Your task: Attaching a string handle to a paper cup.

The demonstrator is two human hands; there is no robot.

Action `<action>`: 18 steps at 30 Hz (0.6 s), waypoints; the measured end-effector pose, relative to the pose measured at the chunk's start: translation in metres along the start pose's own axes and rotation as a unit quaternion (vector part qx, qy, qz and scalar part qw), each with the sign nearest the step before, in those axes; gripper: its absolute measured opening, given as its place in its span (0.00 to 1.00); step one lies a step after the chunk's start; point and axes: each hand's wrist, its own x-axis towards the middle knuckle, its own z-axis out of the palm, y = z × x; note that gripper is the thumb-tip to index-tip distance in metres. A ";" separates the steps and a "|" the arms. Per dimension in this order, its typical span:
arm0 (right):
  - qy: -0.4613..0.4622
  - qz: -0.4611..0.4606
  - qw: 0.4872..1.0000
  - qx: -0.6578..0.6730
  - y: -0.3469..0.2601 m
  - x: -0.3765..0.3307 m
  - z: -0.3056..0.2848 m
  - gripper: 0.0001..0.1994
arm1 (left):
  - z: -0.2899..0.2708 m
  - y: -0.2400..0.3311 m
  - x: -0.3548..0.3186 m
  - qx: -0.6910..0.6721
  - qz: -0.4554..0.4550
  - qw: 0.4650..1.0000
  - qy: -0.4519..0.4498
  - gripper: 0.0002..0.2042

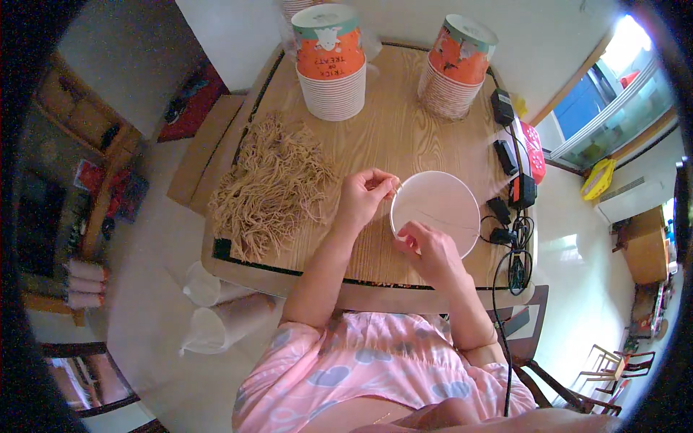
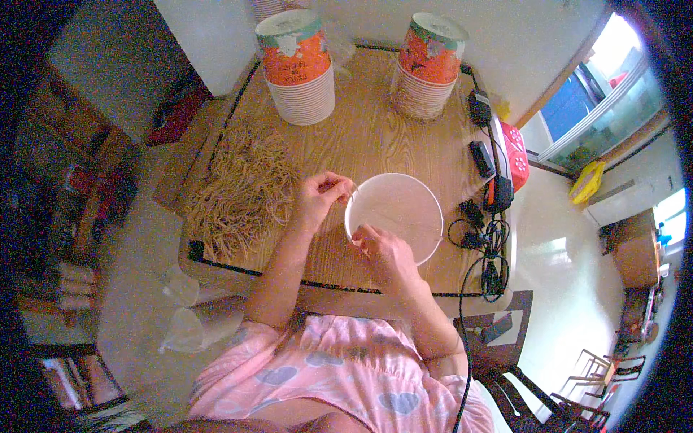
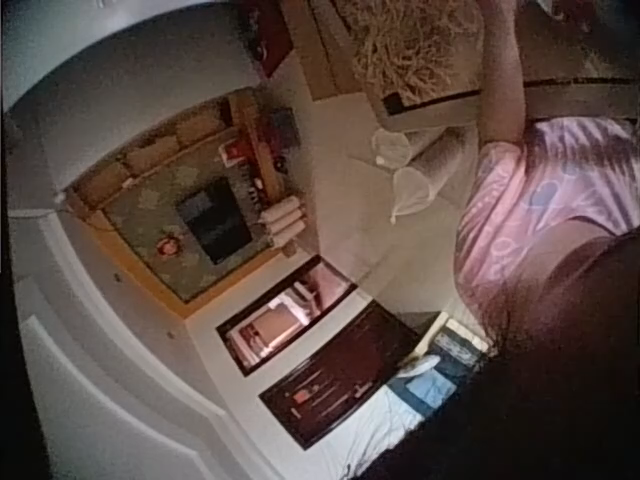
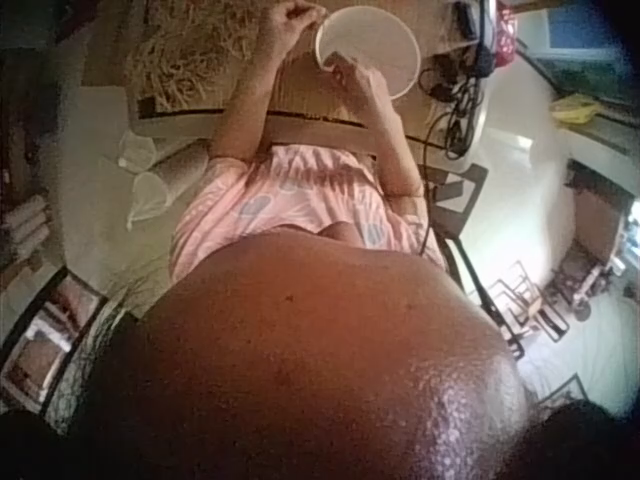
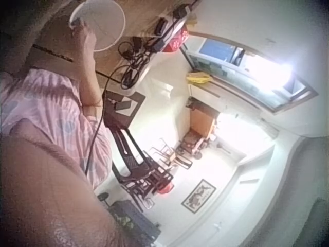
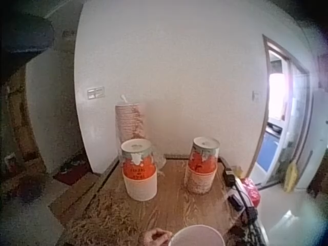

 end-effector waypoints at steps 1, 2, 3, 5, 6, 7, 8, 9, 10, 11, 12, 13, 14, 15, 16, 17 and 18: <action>0.014 -0.008 1.000 -0.007 0.001 -0.003 0.001 0.10 | 0.003 0.006 -0.003 0.016 0.007 1.000 0.006 0.02; 0.015 -0.007 1.000 -0.006 0.002 -0.005 0.000 0.10 | 0.004 0.009 -0.004 0.031 0.014 0.999 0.012 0.02; -0.009 0.007 1.000 -0.008 0.000 -0.008 -0.001 0.10 | 0.003 0.009 -0.006 0.033 0.014 0.999 0.012 0.02; -0.032 0.021 0.999 -0.009 -0.004 -0.015 -0.002 0.11 | 0.001 0.009 -0.009 0.024 0.017 1.000 -0.005 0.02; -0.052 0.031 0.998 0.014 -0.008 -0.019 0.000 0.11 | 0.003 0.009 -0.011 0.025 0.017 1.000 -0.007 0.02; -0.072 0.041 0.996 0.037 -0.011 -0.022 -0.002 0.12 | 0.007 0.009 -0.014 0.016 0.013 1.000 -0.021 0.02; -0.069 0.043 0.996 0.038 -0.014 -0.024 -0.007 0.12 | 0.011 0.010 -0.017 0.006 0.008 0.999 -0.036 0.02; -0.071 0.020 0.997 0.037 -0.018 -0.026 -0.015 0.11 | 0.016 0.013 -0.019 0.008 0.002 0.999 -0.037 0.02; -0.076 -0.008 0.996 0.039 -0.022 -0.028 -0.022 0.11 | 0.016 0.010 -0.019 0.010 0.002 0.999 -0.032 0.02; -0.064 0.013 0.998 0.007 -0.022 -0.029 -0.031 0.10 | 0.013 0.005 -0.017 0.018 0.007 0.999 -0.036 0.01; 0.006 -0.027 1.000 -0.005 -0.020 -0.027 -0.038 0.11 | 0.013 0.001 -0.016 0.023 0.012 0.999 -0.045 0.01; 0.078 -0.065 0.995 -0.017 -0.017 -0.023 -0.046 0.11 | 0.014 0.003 -0.015 0.022 0.012 0.999 -0.046 0.01; 0.120 -0.093 0.987 -0.046 -0.012 -0.015 -0.054 0.13 | 0.015 0.006 -0.014 0.029 0.008 0.998 -0.047 0.01; 0.130 -0.102 0.984 -0.060 -0.004 -0.006 -0.060 0.12 | 0.018 0.009 -0.013 0.036 0.004 0.998 -0.051 0.01; 0.139 -0.112 0.981 -0.074 0.004 0.005 -0.063 0.12 | 0.021 0.014 -0.012 0.036 0.006 0.998 -0.054 0.01; 0.137 -0.109 0.982 -0.072 0.011 0.015 -0.062 0.12 | 0.025 0.019 -0.011 0.063 0.009 0.996 -0.064 0.01; 0.141 -0.109 0.981 -0.073 0.017 0.025 -0.061 0.12 | 0.028 0.023 -0.010 0.089 0.011 0.993 -0.075 0.01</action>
